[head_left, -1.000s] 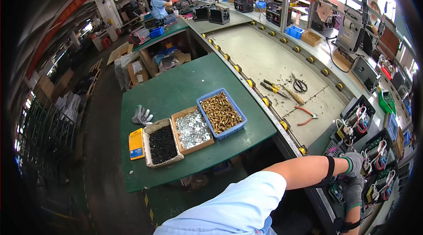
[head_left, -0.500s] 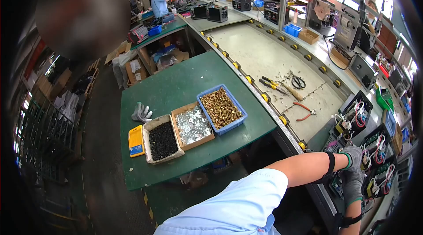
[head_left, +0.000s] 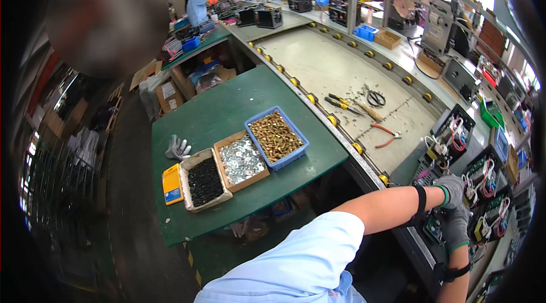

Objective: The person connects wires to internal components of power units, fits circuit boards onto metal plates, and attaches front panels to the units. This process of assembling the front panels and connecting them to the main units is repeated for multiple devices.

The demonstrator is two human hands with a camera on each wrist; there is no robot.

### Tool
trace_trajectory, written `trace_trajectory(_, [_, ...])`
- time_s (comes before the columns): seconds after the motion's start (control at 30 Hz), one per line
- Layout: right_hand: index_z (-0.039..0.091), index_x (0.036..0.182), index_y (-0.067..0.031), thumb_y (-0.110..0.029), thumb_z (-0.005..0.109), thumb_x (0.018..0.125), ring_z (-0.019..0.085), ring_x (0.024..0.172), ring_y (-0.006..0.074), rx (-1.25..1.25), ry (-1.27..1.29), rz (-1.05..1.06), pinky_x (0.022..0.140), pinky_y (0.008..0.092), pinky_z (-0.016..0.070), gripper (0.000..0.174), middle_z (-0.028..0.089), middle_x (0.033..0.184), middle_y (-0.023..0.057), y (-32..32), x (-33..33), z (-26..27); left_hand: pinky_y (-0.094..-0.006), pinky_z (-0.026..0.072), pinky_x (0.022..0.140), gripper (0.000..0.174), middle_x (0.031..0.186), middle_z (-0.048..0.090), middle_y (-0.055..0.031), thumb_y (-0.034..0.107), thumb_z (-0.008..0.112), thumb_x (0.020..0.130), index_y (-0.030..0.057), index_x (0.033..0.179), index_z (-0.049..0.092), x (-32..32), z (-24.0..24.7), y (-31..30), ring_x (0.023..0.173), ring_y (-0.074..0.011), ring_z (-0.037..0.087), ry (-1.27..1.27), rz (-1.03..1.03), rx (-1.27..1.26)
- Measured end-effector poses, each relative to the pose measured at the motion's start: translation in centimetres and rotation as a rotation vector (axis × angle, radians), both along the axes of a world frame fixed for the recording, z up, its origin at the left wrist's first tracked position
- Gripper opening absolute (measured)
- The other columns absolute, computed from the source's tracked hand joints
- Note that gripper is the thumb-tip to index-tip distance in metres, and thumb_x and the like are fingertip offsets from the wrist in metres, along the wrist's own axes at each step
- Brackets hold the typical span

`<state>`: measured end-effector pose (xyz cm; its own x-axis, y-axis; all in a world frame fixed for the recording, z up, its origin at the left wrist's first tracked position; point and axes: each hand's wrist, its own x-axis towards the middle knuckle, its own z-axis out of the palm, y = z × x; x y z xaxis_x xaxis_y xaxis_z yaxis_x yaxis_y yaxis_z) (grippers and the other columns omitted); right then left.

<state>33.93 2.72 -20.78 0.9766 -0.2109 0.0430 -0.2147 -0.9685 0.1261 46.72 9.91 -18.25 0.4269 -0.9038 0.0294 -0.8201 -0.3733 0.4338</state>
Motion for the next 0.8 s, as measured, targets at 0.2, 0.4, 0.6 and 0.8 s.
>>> trace_trajectory(0.2, [0.069,0.117,-0.0105,-0.025,0.076,0.084,0.065,0.111,0.0351,0.232,-0.263,0.264,0.096,0.0442,0.0513,0.037,0.070,0.118,0.0150,2.4,-0.5,2.8,-0.0470,0.0534,0.095,0.049,0.112,0.069,-0.0290,0.039,0.068,0.081,-0.0007,0.109,0.072,0.0,2.6,4.4,0.109,-0.0410,0.067,0.138,0.032,-0.231])
trace_trajectory(0.4, [0.067,0.120,-0.0150,-0.039,0.076,0.084,0.069,0.102,0.0329,-0.028,0.052,0.052,0.087,0.0454,0.0539,0.044,0.072,0.113,0.0105,2.6,0.2,4.4,-0.0472,0.0553,0.088,0.042,0.102,0.070,-0.0308,0.032,0.064,0.086,-0.0049,0.104,0.071,0.0,3.2,4.0,0.102,-0.0423,0.069,0.257,0.041,-0.094])
trace_trajectory(0.6, [0.067,0.118,-0.0130,-0.044,0.077,0.082,0.069,0.102,0.0341,0.205,-0.011,-0.001,0.088,0.0464,0.0532,0.048,0.073,0.112,0.0115,2.0,0.0,4.0,-0.0457,0.0553,0.089,0.046,0.103,0.071,-0.0292,0.034,0.065,0.087,-0.0061,0.109,0.069,0.0,3.2,4.2,0.101,-0.0411,0.070,0.241,0.039,-0.086])
trace_trajectory(0.8, [0.066,0.119,-0.0095,-0.047,0.078,0.080,0.068,0.104,0.0366,0.101,-0.082,0.026,0.092,0.0453,0.0518,0.055,0.073,0.111,0.0150,2.2,-0.4,3.7,-0.0444,0.0555,0.089,0.048,0.101,0.071,-0.0295,0.037,0.068,0.085,-0.0057,0.108,0.070,0.0,3.6,4.3,0.100,-0.0407,0.070,0.305,0.060,-0.065])
